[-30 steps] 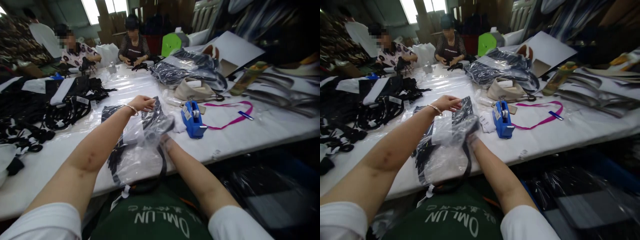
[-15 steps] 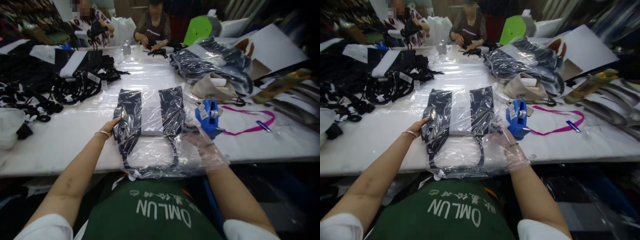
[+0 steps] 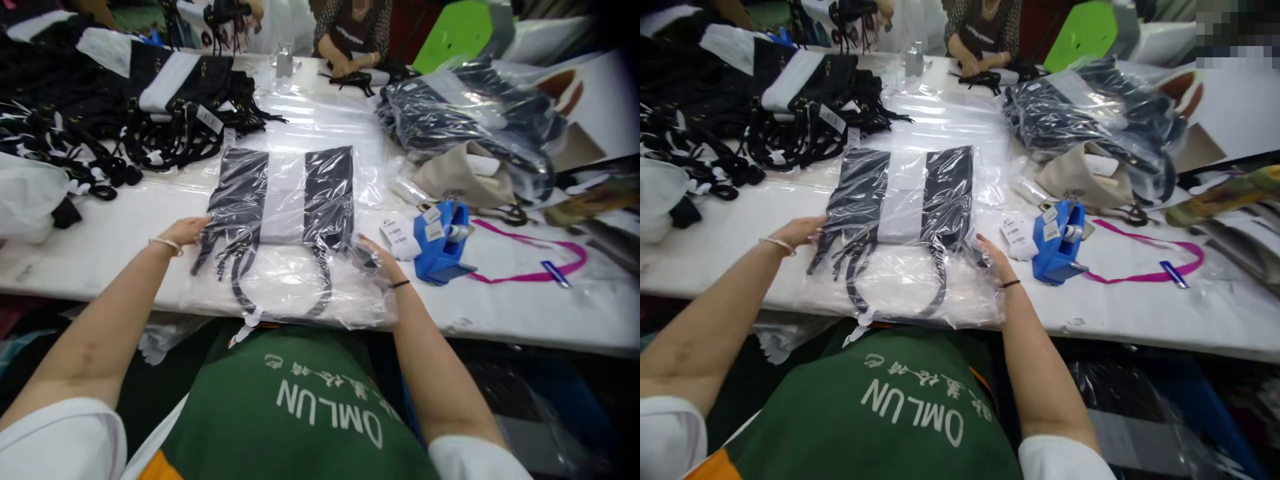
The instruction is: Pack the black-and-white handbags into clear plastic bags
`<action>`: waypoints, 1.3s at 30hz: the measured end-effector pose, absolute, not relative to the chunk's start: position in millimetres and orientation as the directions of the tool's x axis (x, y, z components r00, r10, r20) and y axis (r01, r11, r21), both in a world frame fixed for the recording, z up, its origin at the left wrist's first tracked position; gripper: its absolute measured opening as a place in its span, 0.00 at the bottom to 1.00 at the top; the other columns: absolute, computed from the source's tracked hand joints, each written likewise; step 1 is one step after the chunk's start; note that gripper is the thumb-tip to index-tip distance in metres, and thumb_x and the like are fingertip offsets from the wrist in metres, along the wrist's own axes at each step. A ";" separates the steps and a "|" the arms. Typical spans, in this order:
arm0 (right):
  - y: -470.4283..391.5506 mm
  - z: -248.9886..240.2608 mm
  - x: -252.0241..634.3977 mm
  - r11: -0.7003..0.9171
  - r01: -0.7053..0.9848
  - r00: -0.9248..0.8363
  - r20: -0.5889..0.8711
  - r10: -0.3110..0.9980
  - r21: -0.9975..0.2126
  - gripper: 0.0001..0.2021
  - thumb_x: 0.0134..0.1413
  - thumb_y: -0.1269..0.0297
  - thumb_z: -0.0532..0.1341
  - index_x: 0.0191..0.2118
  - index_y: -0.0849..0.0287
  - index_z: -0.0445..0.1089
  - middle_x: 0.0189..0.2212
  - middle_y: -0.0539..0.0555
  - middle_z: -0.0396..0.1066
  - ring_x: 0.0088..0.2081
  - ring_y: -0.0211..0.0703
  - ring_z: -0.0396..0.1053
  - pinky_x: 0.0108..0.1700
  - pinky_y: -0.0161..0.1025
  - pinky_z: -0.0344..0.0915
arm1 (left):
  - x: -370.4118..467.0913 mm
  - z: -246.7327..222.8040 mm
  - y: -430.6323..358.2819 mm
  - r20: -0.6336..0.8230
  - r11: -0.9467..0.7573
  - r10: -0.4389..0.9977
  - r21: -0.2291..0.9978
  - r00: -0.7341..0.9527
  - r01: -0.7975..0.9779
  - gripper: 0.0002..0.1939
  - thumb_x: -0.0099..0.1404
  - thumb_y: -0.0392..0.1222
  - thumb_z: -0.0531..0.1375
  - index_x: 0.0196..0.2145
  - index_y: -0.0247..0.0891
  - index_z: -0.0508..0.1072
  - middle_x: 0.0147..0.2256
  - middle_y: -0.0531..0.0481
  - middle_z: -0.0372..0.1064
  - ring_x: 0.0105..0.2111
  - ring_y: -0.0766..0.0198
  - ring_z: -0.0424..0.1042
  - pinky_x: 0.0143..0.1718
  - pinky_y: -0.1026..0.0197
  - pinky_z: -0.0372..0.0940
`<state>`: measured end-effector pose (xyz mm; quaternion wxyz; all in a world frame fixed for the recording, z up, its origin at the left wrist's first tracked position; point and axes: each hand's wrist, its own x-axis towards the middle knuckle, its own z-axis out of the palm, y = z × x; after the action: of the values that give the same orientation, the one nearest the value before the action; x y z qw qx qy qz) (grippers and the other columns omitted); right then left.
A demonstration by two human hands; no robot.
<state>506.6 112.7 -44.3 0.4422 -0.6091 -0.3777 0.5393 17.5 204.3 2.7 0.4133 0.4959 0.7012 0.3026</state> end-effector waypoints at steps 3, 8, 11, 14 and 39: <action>64.1 -25.2 510.3 -0.430 -0.109 0.021 -0.434 0.901 -0.896 0.26 0.53 0.36 0.59 0.44 0.53 0.75 0.43 0.60 0.78 0.42 0.52 0.77 0.41 0.49 0.74 | 0.9 -35.6 147.4 -0.329 0.379 0.923 0.868 -0.201 0.321 0.26 0.62 0.59 0.62 0.44 0.31 0.74 0.33 0.47 0.75 0.33 0.65 0.72 0.36 0.63 0.69; 2.6 -7.9 509.6 -0.494 0.019 0.100 -0.490 0.866 -0.869 0.37 0.45 0.50 0.72 0.61 0.50 0.65 0.36 0.54 0.79 0.37 0.47 0.77 0.35 0.39 0.74 | 1.0 -42.9 93.5 -0.363 0.392 0.918 0.894 -0.162 0.216 0.35 0.47 0.53 0.72 0.50 0.34 0.75 0.35 0.49 0.76 0.31 0.66 0.71 0.30 0.67 0.64; -11.7 -19.2 519.7 -0.449 -0.029 0.294 -0.437 0.850 -0.893 0.37 0.43 0.53 0.72 0.61 0.55 0.68 0.20 0.45 0.69 0.20 0.37 0.66 0.21 0.31 0.64 | -0.3 -31.5 87.6 -0.413 0.459 0.883 0.856 -0.222 0.236 0.38 0.42 0.50 0.74 0.51 0.34 0.75 0.26 0.54 0.71 0.19 0.73 0.59 0.17 0.69 0.49; -26.6 -33.6 536.3 -0.391 -0.185 0.402 -0.433 0.807 -0.902 0.31 0.40 0.54 0.73 0.54 0.54 0.74 0.20 0.45 0.68 0.18 0.35 0.62 0.19 0.31 0.61 | -9.8 -17.9 76.4 -0.437 0.476 0.875 0.853 -0.206 0.214 0.38 0.43 0.50 0.73 0.51 0.33 0.74 0.20 0.59 0.64 0.16 0.75 0.50 0.16 0.70 0.43; -22.9 33.9 393.9 0.021 0.163 -0.489 -0.063 0.870 -0.986 0.10 0.59 0.57 0.64 0.46 0.42 0.78 0.41 0.54 0.78 0.48 0.53 0.75 0.54 0.53 0.71 | 102.3 30.1 37.0 0.436 -0.453 0.885 0.725 0.164 0.519 0.11 0.72 0.43 0.53 0.43 0.42 0.76 0.41 0.46 0.77 0.44 0.59 0.76 0.50 0.53 0.70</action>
<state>393.9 -22.9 33.9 0.3080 -0.4008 -0.6446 0.5736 102.3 37.0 30.1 0.2107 0.7333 0.4786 0.4346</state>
